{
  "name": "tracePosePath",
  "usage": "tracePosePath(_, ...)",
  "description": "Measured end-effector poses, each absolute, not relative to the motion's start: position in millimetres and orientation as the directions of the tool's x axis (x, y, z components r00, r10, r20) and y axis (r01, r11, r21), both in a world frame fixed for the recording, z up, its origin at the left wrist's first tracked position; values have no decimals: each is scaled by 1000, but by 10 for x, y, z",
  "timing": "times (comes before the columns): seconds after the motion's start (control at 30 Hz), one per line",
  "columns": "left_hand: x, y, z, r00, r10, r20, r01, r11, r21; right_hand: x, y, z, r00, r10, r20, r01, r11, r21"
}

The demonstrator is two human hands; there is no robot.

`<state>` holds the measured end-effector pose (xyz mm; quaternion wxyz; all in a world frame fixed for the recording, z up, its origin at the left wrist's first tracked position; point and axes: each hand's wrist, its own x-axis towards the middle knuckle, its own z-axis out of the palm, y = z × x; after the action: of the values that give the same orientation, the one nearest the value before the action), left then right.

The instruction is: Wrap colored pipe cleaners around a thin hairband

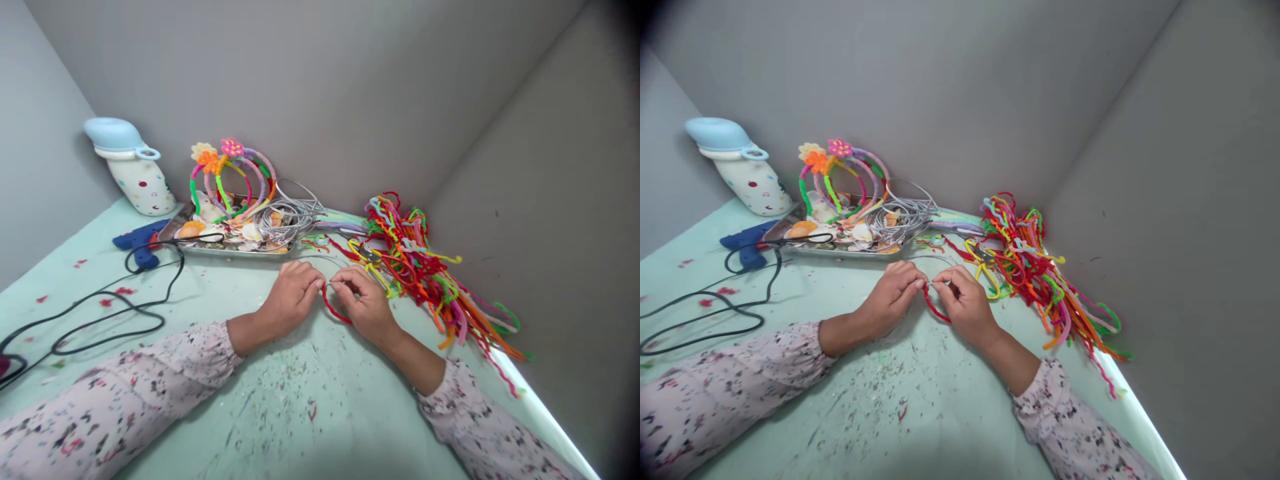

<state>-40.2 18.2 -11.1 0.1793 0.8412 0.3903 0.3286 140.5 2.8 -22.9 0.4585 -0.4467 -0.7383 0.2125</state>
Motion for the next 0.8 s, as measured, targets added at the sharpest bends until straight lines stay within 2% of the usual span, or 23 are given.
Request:
tracePosePath(0.17, -393, 175, -109, 484, 771, 415, 538, -636, 553, 1399, 23, -231, -178, 866, 467, 467, 492, -735)
tracePosePath(0.47, -418, 164, -91, 409, 800, 438, 478, -597, 644, 1403, 37, -240, -101, 871, 480, 442, 472, -763)
tracePosePath(0.8, -413, 156, -102, 405, 802, 439, 389, -586, 711, 1391, 24, -237, -142, 812, 566, 489, 555, -673)
